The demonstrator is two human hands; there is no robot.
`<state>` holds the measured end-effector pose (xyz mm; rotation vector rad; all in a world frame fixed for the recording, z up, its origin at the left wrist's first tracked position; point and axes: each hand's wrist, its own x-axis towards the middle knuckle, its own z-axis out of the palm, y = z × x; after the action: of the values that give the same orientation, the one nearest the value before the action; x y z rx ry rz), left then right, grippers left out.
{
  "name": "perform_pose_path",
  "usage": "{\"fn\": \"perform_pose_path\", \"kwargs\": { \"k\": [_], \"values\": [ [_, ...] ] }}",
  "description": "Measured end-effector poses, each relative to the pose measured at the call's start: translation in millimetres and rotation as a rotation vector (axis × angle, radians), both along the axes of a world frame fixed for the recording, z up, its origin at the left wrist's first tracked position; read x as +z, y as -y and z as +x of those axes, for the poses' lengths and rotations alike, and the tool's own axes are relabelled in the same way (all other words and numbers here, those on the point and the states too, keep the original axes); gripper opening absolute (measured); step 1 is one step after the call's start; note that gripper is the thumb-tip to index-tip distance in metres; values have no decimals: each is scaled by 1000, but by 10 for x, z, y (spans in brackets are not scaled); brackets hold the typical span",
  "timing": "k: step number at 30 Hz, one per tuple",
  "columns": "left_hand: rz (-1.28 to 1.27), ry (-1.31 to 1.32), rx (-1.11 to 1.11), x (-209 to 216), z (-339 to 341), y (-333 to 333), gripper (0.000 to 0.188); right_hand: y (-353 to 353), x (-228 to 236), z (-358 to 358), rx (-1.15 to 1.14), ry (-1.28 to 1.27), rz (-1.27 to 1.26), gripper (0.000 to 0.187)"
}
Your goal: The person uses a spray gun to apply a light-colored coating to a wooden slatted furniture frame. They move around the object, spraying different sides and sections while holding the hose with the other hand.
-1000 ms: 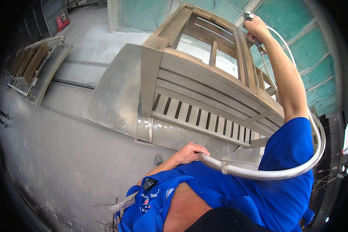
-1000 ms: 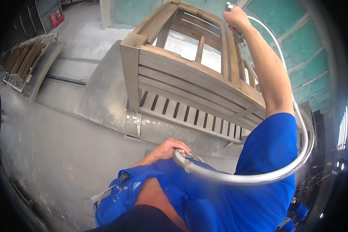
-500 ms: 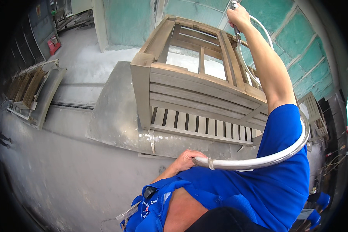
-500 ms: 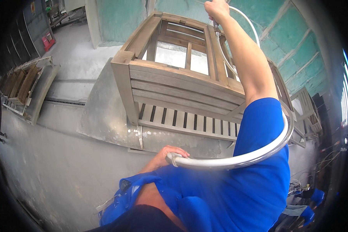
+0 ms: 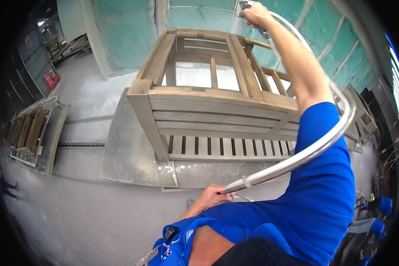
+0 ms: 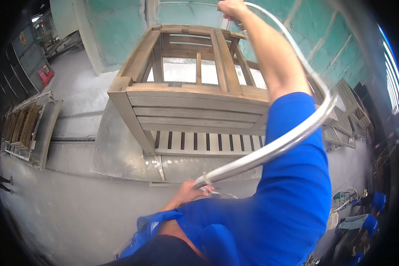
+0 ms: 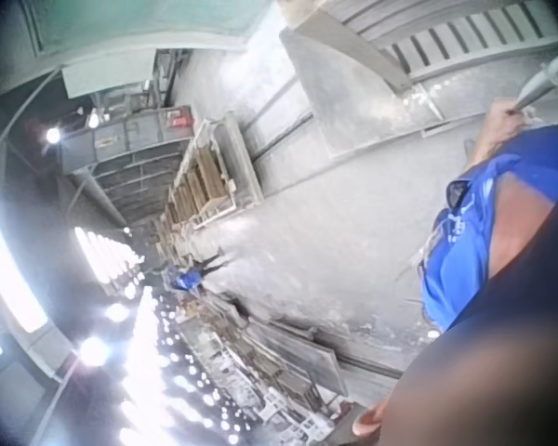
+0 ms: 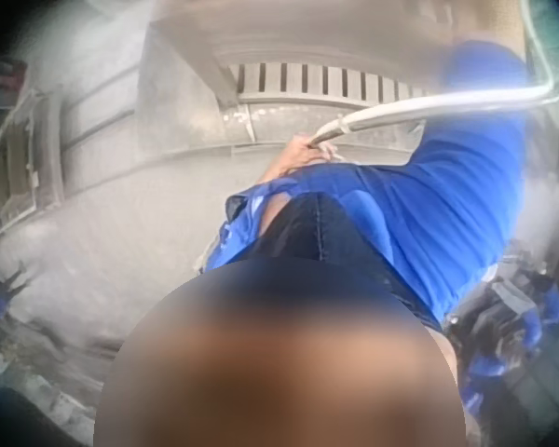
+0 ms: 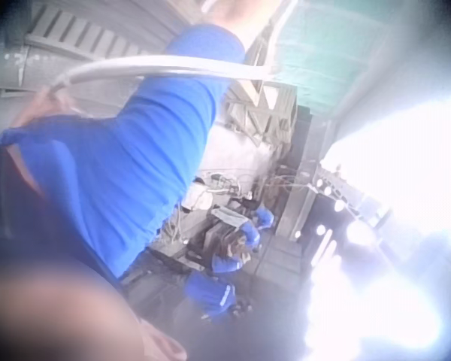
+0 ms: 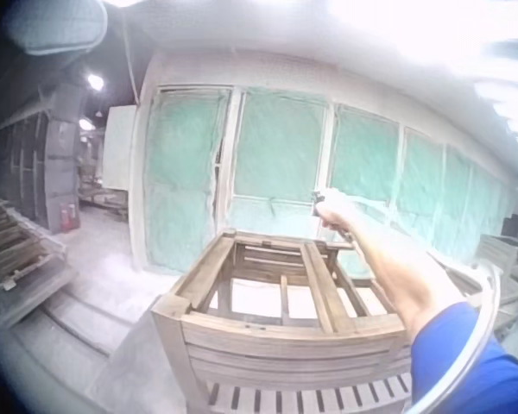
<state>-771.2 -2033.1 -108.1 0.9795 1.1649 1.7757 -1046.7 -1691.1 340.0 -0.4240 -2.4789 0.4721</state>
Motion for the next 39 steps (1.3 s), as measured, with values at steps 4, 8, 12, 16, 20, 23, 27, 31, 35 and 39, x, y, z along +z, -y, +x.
{"fn": "perform_pose_path", "kwargs": {
  "k": [4, 8, 12, 16, 20, 23, 27, 31, 35, 39],
  "values": [
    [105, -257, -96, 42, -35, -204, 22, 287, 289, 743, 151, 305, 121, 25],
    [159, -419, -281, 211, -72, -552, 30, 890, 612, 1394, 104, 569, 229, 26],
    [374, -417, -455, 449, -69, -840, 32, 1352, 966, 2193, -32, 664, 260, 27],
    [494, -368, -414, 587, -44, -982, 21, 1320, 924, 2713, 112, 442, 246, 38],
    [454, -396, -406, 557, -29, -1043, 25, 926, 752, 2551, 176, 395, 206, 37],
    [369, -389, -433, 471, 31, -1071, 34, 646, 208, 1874, 233, 337, 204, 38],
    [400, -306, -262, 336, 236, -1060, 26, 680, -496, 545, 356, 363, 426, 53],
    [376, -181, -98, 199, 371, -879, 25, 789, -719, -570, 286, 476, 389, 43],
    [323, -191, -23, 194, 291, -556, 21, 740, -729, -1113, 236, 574, 451, 19],
    [369, -241, -57, 368, 107, -405, 21, 660, -462, -963, 308, 783, 131, 15]
  ]
}}
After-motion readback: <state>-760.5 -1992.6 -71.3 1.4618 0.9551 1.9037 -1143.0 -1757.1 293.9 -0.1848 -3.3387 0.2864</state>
